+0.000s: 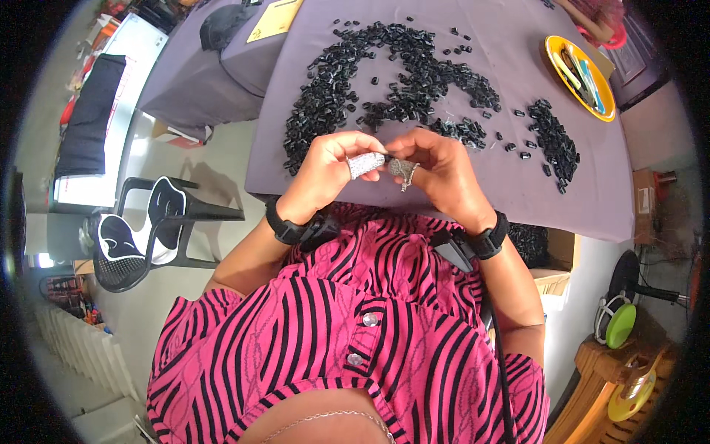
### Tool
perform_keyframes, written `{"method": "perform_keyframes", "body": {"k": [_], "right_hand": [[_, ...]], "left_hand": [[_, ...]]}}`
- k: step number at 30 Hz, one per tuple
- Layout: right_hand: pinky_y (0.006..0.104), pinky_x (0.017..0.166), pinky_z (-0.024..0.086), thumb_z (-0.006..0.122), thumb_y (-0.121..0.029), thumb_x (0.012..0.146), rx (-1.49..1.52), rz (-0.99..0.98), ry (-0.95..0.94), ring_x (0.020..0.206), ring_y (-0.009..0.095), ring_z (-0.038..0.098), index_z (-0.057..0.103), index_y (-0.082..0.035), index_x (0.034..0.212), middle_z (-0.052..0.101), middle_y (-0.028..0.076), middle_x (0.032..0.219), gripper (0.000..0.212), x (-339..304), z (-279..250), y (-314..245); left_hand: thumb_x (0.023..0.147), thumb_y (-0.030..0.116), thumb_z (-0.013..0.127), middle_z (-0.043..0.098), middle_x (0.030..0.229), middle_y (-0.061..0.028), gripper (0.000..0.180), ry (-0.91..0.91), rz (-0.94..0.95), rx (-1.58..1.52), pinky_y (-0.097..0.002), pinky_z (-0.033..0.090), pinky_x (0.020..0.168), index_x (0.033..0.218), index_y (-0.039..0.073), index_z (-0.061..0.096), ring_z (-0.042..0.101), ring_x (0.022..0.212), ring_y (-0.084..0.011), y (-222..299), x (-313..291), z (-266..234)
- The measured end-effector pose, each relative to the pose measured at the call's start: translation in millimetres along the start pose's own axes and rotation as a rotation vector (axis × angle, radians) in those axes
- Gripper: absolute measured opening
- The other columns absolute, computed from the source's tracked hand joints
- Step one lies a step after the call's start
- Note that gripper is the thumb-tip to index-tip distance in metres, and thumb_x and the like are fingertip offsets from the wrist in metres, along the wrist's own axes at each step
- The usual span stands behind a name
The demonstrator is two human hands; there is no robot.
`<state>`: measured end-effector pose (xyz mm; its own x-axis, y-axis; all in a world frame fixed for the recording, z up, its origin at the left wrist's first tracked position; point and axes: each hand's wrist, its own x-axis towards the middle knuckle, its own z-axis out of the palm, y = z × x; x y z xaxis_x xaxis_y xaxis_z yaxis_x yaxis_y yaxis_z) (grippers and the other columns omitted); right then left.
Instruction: Sorting small black plastic or rubber components and placing them into a small bag.
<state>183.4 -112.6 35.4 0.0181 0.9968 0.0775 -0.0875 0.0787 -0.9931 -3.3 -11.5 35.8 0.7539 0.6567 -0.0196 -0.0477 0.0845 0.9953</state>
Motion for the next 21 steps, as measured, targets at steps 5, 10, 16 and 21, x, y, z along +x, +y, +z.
{"method": "perform_keyframes", "body": {"k": [5,10,16,21], "right_hand": [[0.0239,0.077,0.051,0.051,0.020,0.078,-0.065,0.017,-0.046,0.090,0.010,0.062,0.059,0.002,0.119,0.060,0.002,0.097,0.045,-0.4,2.0,-5.4],[0.0236,0.077,0.050,0.055,0.018,0.080,-0.077,0.047,-0.068,0.089,0.009,0.060,0.055,0.001,0.128,0.058,0.001,0.097,0.050,-3.5,11.5,-8.4],[0.0242,0.081,0.047,0.065,0.007,0.082,-0.383,-0.075,-0.141,0.090,0.010,0.055,0.061,-0.002,0.126,0.051,0.001,0.097,0.045,-6.5,12.6,-12.1],[0.0252,0.070,0.045,0.066,0.008,0.078,-0.448,-0.156,-0.022,0.079,0.012,0.052,0.065,-0.002,0.114,0.049,0.002,0.091,0.037,-7.2,16.7,-10.9]], "left_hand": [[0.090,-0.002,0.060,0.071,0.093,-0.0075,0.018,-0.062,-0.042,-0.156,-0.0258,0.055,0.075,0.106,-0.003,0.069,0.067,0.080,-0.0130,-9.1,1.1,-10.6],[0.087,0.000,0.063,0.069,0.105,-0.0073,0.032,-0.096,-0.108,-0.295,-0.0290,0.056,0.076,0.119,0.000,0.060,0.067,0.089,-0.0149,-19.5,0.3,-18.2],[0.091,0.004,0.066,0.070,0.097,-0.0081,0.035,-0.131,-0.195,-0.318,-0.0254,0.054,0.070,0.124,0.002,0.055,0.067,0.079,-0.0136,-15.4,2.3,-16.0],[0.093,0.006,0.062,0.069,0.096,-0.0057,0.029,-0.105,-0.196,-0.319,-0.0250,0.053,0.067,0.121,0.004,0.058,0.064,0.075,-0.0123,-20.4,3.7,-10.8]]}}
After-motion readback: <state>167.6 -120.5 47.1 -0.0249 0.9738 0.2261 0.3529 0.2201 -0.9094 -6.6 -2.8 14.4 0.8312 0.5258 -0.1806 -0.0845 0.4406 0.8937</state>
